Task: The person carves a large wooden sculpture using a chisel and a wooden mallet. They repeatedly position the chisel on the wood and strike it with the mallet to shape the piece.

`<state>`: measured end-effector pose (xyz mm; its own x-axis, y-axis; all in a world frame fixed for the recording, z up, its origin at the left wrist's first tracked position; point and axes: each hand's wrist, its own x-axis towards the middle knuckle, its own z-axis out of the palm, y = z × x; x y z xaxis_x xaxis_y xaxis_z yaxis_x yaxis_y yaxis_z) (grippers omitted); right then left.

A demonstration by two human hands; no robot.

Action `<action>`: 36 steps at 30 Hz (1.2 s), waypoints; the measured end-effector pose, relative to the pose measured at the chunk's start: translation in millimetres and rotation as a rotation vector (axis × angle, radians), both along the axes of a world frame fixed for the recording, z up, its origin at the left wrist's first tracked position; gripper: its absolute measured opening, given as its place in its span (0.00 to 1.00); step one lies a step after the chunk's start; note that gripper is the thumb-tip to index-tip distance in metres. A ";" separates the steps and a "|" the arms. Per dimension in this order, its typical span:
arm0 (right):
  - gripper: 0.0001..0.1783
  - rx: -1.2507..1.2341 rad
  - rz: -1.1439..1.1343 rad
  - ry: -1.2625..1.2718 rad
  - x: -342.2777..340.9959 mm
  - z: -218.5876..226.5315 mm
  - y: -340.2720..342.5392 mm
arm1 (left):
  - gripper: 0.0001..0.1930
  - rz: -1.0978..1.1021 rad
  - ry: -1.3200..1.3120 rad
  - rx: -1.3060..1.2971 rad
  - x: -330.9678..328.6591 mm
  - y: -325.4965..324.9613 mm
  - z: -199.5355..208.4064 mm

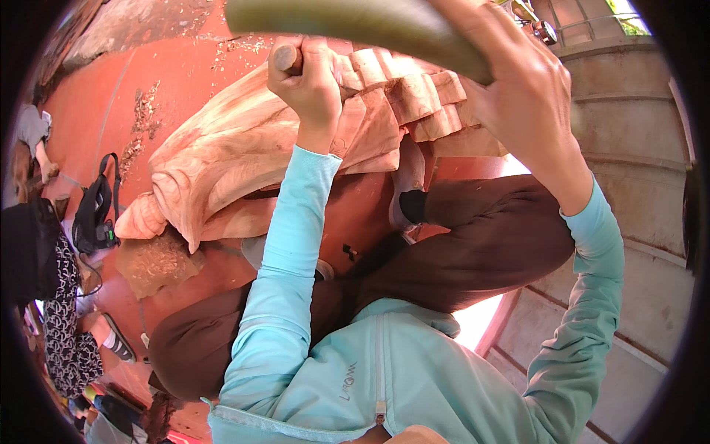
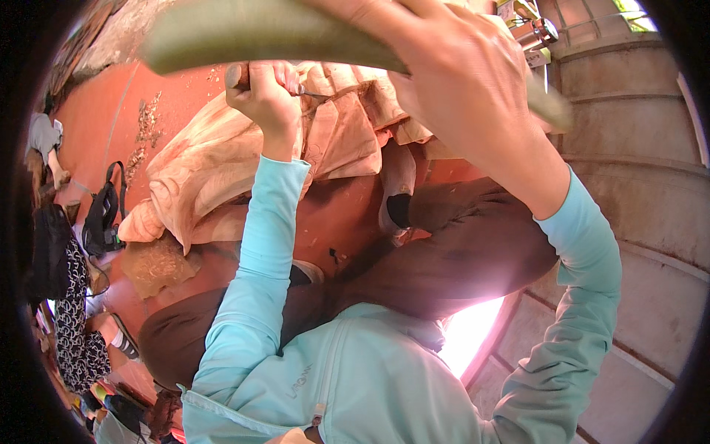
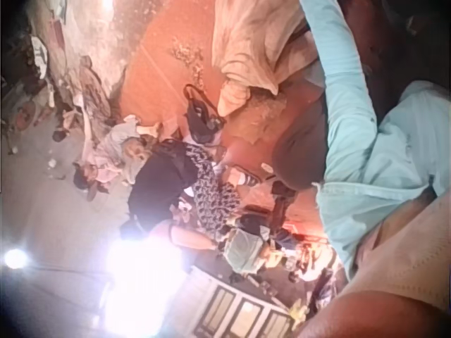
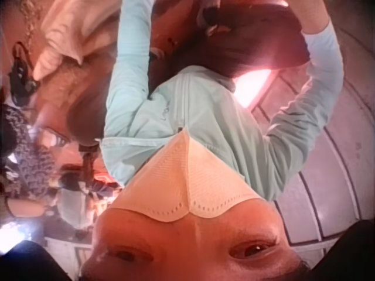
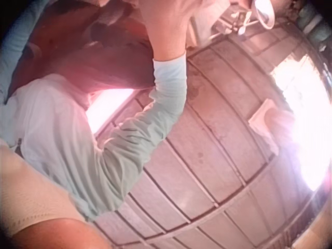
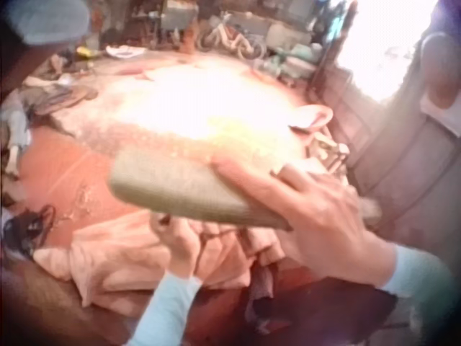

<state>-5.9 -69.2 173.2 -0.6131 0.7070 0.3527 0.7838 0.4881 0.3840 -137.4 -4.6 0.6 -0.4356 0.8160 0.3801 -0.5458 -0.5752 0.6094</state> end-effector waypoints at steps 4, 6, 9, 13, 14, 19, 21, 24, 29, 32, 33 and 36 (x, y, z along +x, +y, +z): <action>0.37 -0.100 -0.098 -0.109 -4.7 6.7 -4.2 | 0.14 0.110 0.272 -0.046 6.5 -6.0 -5.9; 0.39 -0.121 -0.065 -0.024 3.2 1.4 -2.6 | 0.14 0.105 0.328 -0.023 10.3 -15.0 -4.0; 0.40 -0.109 -0.002 0.104 11.7 -0.8 -2.5 | 0.15 -0.034 0.095 -0.029 -0.7 -15.6 9.0; 0.41 -0.130 0.015 0.200 22.2 -2.2 -3.1 | 0.16 -0.115 0.053 -0.140 -19.8 -23.2 49.1; 0.41 -0.129 0.018 0.229 22.8 -1.7 -3.8 | 0.15 -0.064 0.020 -0.102 -14.1 -20.1 54.2; 0.40 -0.153 0.067 0.279 23.5 -1.7 -6.1 | 0.14 0.047 -0.037 -0.041 -12.1 -6.3 27.2; 0.39 -0.131 0.082 0.247 25.3 -3.0 -6.7 | 0.13 0.107 -0.015 -0.023 -5.1 -4.3 19.7; 0.37 -0.086 0.078 0.192 31.9 -10.9 -4.4 | 0.13 0.081 -0.019 -0.034 -1.1 -4.7 17.2; 0.36 -0.112 0.123 0.223 36.6 -18.6 -1.0 | 0.13 0.094 -0.032 -0.049 -0.6 -4.4 14.3; 0.36 -0.103 0.129 0.183 27.4 -10.2 -2.9 | 0.13 0.125 -0.021 -0.082 0.5 -7.8 16.7; 0.36 -0.095 0.141 0.167 23.6 -6.4 -3.0 | 0.13 0.161 0.008 -0.081 0.8 -8.6 18.4; 0.35 -0.072 0.189 0.186 18.9 -6.1 -1.3 | 0.12 0.226 0.025 -0.069 5.0 -13.8 18.6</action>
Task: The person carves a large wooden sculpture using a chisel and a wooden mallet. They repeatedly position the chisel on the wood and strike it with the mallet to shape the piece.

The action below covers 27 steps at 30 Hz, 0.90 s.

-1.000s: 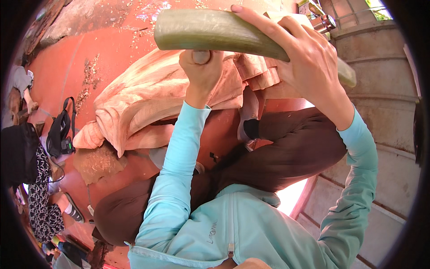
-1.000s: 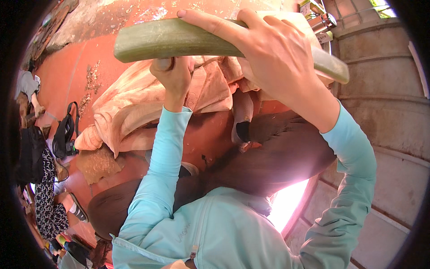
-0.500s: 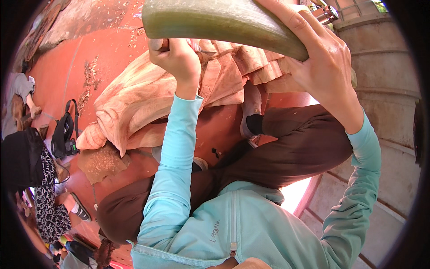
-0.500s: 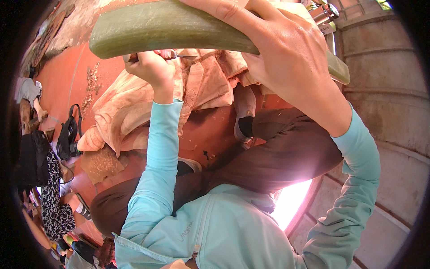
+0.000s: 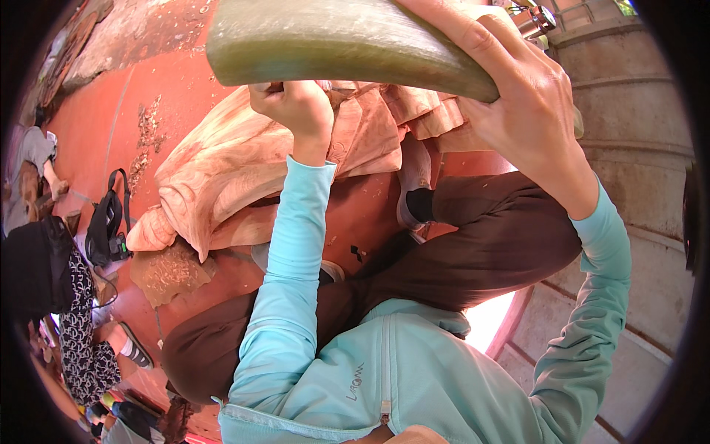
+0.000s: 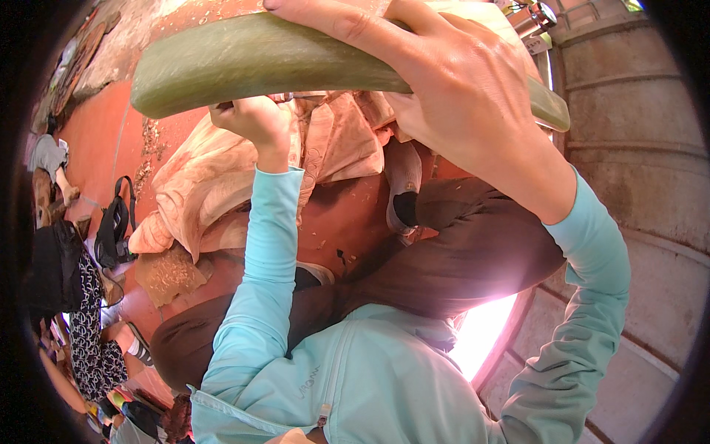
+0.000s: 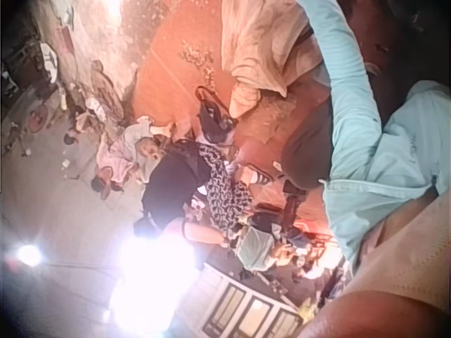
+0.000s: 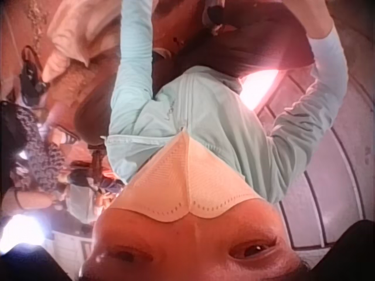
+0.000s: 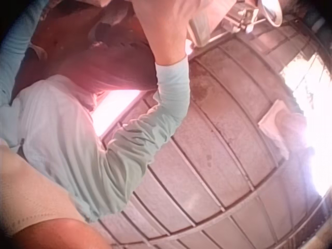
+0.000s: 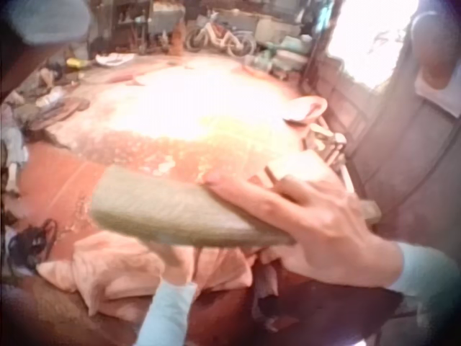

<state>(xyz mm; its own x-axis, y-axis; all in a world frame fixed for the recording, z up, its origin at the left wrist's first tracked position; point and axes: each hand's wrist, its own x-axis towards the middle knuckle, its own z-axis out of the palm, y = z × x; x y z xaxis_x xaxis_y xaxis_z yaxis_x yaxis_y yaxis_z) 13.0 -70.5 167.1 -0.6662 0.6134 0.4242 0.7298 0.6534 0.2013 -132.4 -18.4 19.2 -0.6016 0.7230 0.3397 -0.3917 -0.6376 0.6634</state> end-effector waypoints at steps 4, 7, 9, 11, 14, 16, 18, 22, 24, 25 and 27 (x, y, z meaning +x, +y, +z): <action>0.30 0.246 0.011 -0.059 6.0 -24.2 16.2 | 0.11 0.100 0.167 -0.021 -2.8 4.6 -29.1; 0.24 0.400 -0.091 -0.235 9.5 -29.9 15.2 | 0.10 0.122 0.204 -0.039 3.3 3.8 -38.5; 0.24 0.356 -0.077 -0.162 9.7 -30.6 15.9 | 0.08 0.062 0.187 -0.033 1.7 3.0 -38.0; 0.24 0.328 -0.065 -0.117 11.0 -31.8 16.9 | 0.08 -0.003 0.176 0.022 0.4 2.6 -34.1; 0.25 0.422 -0.015 -0.159 19.6 -36.7 27.5 | 0.09 0.036 0.129 -0.010 6.5 5.4 -26.3; 0.26 0.412 0.000 -0.135 20.5 -36.3 27.2 | 0.10 -0.058 0.095 0.022 5.4 0.2 -16.6; 0.28 0.319 -0.016 -0.068 17.8 -32.7 21.2 | 0.11 -0.111 0.071 0.062 6.6 -0.3 -12.7; 0.29 0.325 -0.032 -0.096 21.0 -34.1 24.4 | 0.14 -0.032 0.098 0.078 6.4 13.2 -17.9; 0.29 0.320 -0.038 -0.101 16.7 -27.0 23.1 | 0.14 -0.021 0.113 0.078 4.2 16.4 -20.8; 0.29 0.285 -0.048 -0.097 15.5 -22.5 20.7 | 0.13 -0.056 0.110 0.089 4.1 15.4 -18.9; 0.30 0.181 -0.071 -0.108 12.5 -14.3 13.3 | 0.13 -0.060 0.142 0.097 4.1 17.3 -19.0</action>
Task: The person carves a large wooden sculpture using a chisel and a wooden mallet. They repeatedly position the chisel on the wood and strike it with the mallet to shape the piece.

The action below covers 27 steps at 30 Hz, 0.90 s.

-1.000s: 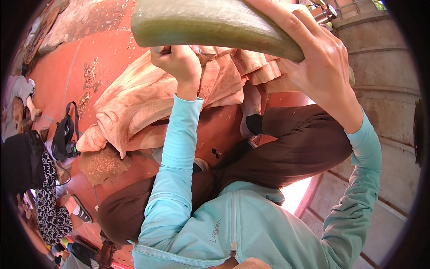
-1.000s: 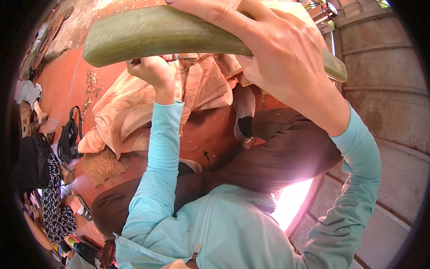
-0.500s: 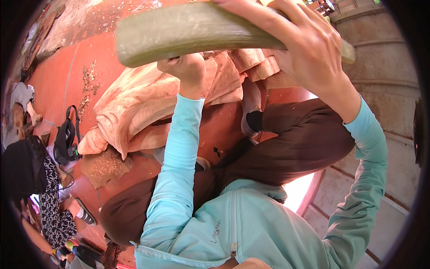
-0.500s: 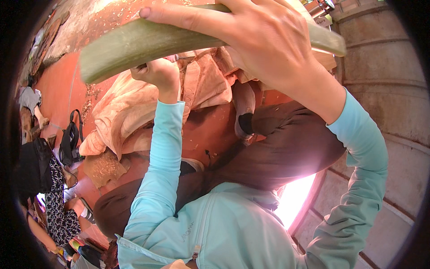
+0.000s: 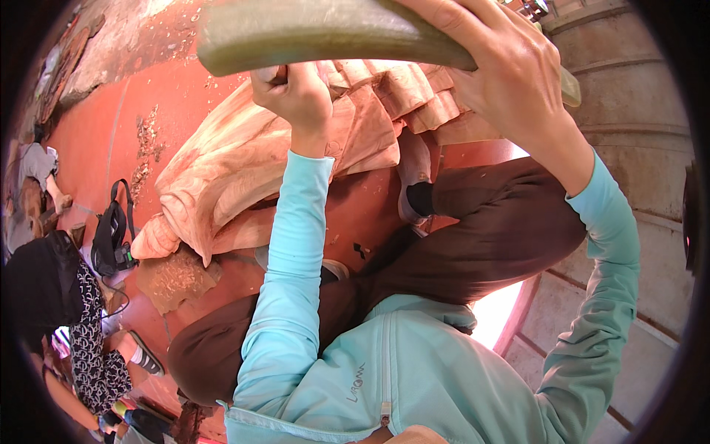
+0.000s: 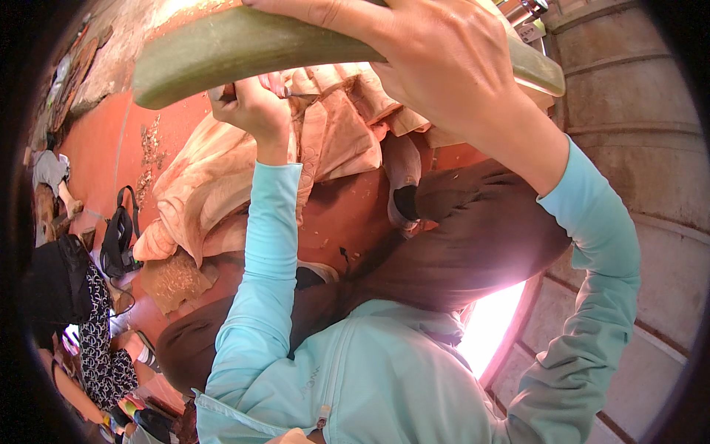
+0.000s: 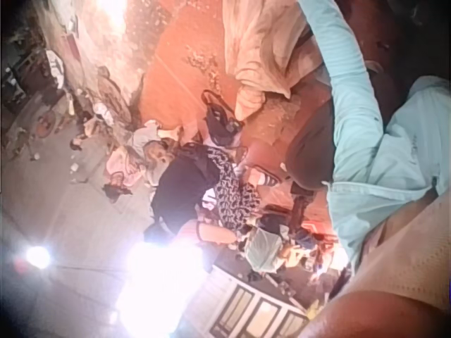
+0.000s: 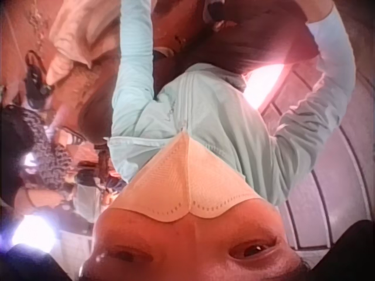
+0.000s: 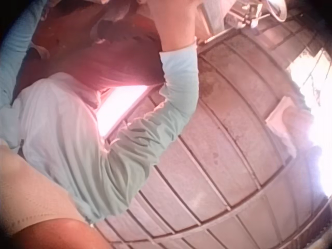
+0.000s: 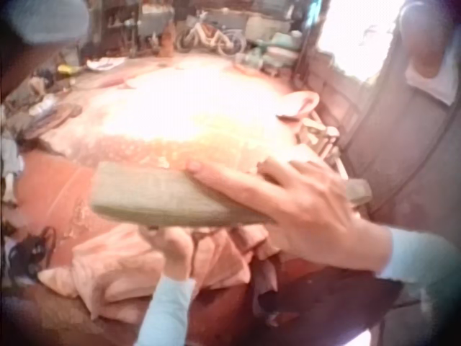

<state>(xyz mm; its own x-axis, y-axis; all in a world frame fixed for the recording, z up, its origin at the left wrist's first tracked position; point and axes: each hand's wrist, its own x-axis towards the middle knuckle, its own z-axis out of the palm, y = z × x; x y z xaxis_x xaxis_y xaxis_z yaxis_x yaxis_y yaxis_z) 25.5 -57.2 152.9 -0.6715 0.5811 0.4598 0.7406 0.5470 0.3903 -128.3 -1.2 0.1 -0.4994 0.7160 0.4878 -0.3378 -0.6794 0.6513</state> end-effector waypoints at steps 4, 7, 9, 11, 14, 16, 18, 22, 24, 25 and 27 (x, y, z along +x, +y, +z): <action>0.31 0.106 -0.058 -0.149 8.0 -8.5 4.4 | 0.13 0.069 0.081 -0.021 1.4 7.1 -2.8; 0.31 -0.020 -0.056 -0.036 4.0 -1.3 -0.1 | 0.13 -0.074 -0.004 -0.038 4.1 -1.8 12.9; 0.31 -0.031 -0.051 -0.038 -1.8 9.4 -4.2 | 0.13 -0.089 -0.027 -0.050 9.1 -2.0 15.3; 0.32 0.037 -0.103 -0.147 3.6 0.3 -0.6 | 0.11 -0.108 0.017 -0.025 7.1 -0.3 12.3; 0.32 -0.055 -0.113 -0.057 7.5 3.0 -3.6 | 0.09 -0.050 0.173 -0.043 12.0 1.0 6.1; 0.33 -0.137 -0.100 0.043 8.9 7.3 -6.1 | 0.09 -0.068 0.162 -0.042 17.6 1.5 6.1; 0.34 -0.157 -0.107 0.068 10.8 8.2 -7.3 | 0.09 -0.078 0.194 -0.010 20.3 2.9 6.8; 0.36 -0.133 -0.158 -0.050 9.7 12.9 -8.9 | 0.11 -0.222 0.326 0.015 17.9 10.2 13.0; 0.37 -0.231 -0.172 0.041 19.6 10.1 -11.0 | 0.11 -0.349 0.412 -0.065 14.5 5.5 18.3; 0.38 -0.240 -0.164 0.077 17.4 11.6 -11.5 | 0.11 -0.326 0.350 -0.057 12.2 3.3 16.2; 0.39 -0.229 -0.138 0.140 13.1 14.4 -13.6 | 0.12 -0.283 0.224 -0.041 8.7 -1.7 9.3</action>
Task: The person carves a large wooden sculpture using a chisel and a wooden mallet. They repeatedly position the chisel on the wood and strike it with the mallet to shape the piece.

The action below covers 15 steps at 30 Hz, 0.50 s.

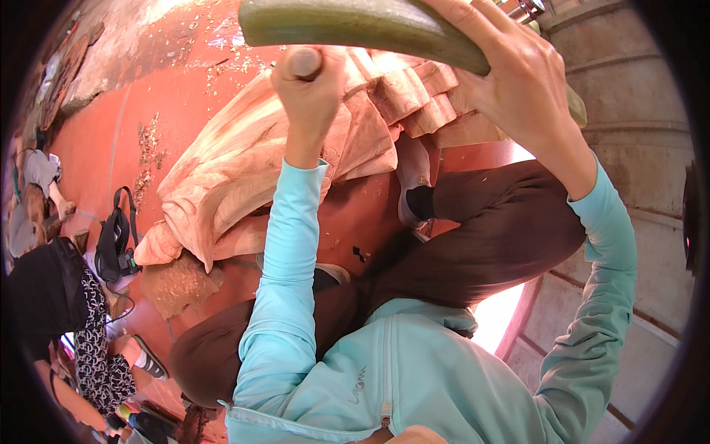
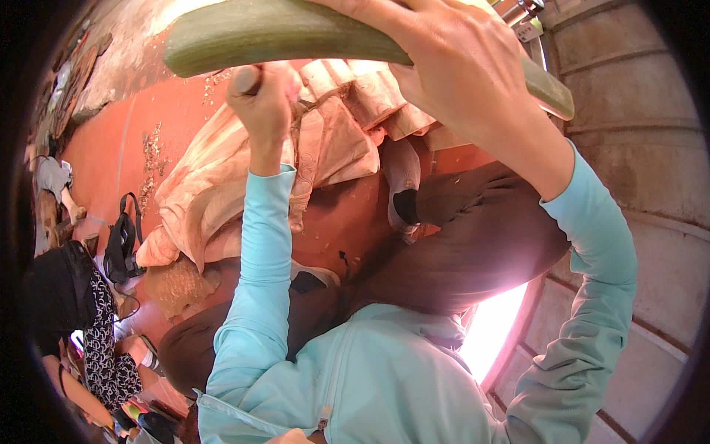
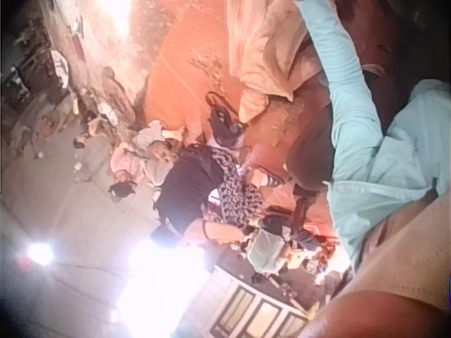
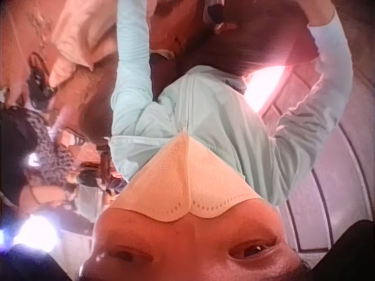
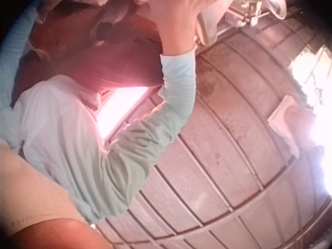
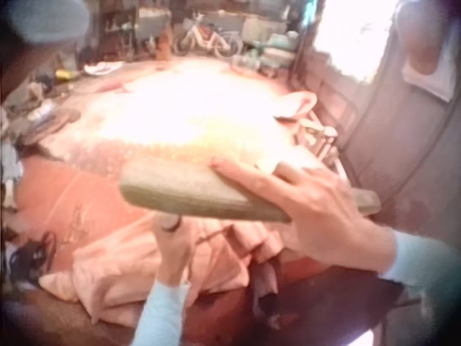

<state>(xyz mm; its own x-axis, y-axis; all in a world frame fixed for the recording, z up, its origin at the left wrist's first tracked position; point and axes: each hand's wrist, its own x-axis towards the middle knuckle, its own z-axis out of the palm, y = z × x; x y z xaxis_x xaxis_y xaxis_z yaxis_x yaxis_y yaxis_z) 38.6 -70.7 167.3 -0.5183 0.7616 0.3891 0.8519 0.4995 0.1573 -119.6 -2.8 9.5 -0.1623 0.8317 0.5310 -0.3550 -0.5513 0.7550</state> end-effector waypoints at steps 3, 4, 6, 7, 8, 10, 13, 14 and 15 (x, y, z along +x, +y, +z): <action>0.39 0.051 0.019 0.042 7.2 -2.2 0.0 | 0.12 -0.120 -0.091 -0.177 -4.3 -8.8 18.2; 0.39 0.036 0.017 0.043 7.8 -1.2 1.0 | 0.13 -0.072 -0.055 -0.205 -4.1 -12.6 23.7; 0.39 -0.028 0.007 0.034 1.4 5.4 -1.1 | 0.11 -0.074 -0.102 -0.142 -9.5 -12.5 14.8; 0.40 -0.038 0.003 0.043 0.8 5.4 -1.1 | 0.11 -0.081 -0.129 -0.113 -13.1 -13.4 11.1; 0.41 -0.054 -0.014 0.051 2.9 4.5 -2.6 | 0.11 -0.367 -0.359 -0.154 -23.3 -18.5 30.4; 0.43 0.003 0.003 0.105 10.9 -2.8 1.5 | 0.11 -0.139 -0.272 -0.121 -23.3 -14.1 46.9; 0.46 0.003 0.027 0.129 13.9 -5.1 -2.8 | 0.11 -0.027 -0.213 -0.108 -19.7 -5.1 40.3; 0.46 -0.042 0.015 0.114 9.6 1.0 -4.7 | 0.11 0.001 -0.189 -0.134 -19.1 -3.7 36.3; 0.47 -0.081 0.006 0.098 5.5 7.8 -5.3 | 0.11 0.013 -0.188 -0.124 -18.9 -2.0 34.5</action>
<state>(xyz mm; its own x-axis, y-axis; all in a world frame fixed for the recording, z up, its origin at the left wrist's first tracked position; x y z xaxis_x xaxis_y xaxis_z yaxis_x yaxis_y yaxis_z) 44.1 -76.0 175.0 -0.4853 0.7897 0.3754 0.8582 0.5123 0.0319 -138.5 -4.8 43.9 -0.2601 0.8858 0.3843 -0.4892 -0.4640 0.7385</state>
